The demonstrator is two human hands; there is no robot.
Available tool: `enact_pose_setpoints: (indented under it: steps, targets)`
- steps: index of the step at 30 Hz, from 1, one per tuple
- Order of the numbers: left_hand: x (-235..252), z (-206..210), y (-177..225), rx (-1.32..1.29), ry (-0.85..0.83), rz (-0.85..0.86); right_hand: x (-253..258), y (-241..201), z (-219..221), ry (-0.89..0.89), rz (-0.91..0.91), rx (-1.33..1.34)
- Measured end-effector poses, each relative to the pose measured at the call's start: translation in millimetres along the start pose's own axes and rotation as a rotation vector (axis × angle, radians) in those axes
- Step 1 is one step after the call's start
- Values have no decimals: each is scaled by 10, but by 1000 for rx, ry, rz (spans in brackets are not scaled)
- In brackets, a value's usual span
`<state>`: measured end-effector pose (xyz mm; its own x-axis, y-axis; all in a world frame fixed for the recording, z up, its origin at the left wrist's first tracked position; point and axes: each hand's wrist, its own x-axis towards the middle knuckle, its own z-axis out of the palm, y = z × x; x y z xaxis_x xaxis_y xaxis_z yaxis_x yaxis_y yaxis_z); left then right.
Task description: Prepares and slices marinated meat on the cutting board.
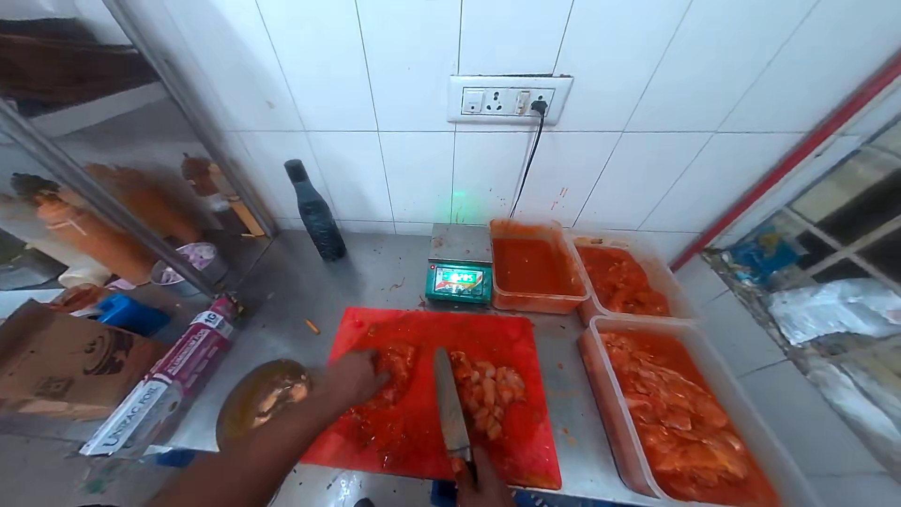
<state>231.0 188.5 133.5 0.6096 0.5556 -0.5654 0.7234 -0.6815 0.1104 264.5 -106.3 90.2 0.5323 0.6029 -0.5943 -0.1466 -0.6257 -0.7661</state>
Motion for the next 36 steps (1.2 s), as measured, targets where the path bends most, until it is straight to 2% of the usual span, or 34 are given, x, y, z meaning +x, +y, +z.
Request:
enact_pose_setpoints:
  steps: [2, 5, 10, 13, 16, 20, 25, 27, 31, 36]
  targets:
    - [-65, 81, 41, -75, 85, -18, 132, -171, 43, 29, 24, -9]
    - [58, 320, 118, -174, 232, 82, 407, -423, 50, 23, 23, -78]
    - [461, 587, 80, -199, 319, 260, 790, -814, 13, -25, 48, -257]
    - [603, 613, 21, -205, 377, 278, 858, -996, 44, -40, 85, -327]
    - [617, 635, 79, -205, 414, 233, 747, -912, 88, -74, 85, -306]
    - [628, 631, 102, -199, 413, 262, 467, -692, 55, -144, 88, -178]
    - [631, 705, 109, -238, 448, 339, 807, -977, 163, -88, 97, -186]
    - [643, 702, 115, -266, 494, 296, 761, -944, 200, -100, 101, -220]
    - [629, 677, 164, -273, 475, 212, 368, -622, 280, -119, 83, -233]
    - [688, 774, 132, -307, 501, 285, 722, -838, 337, -96, 76, -171]
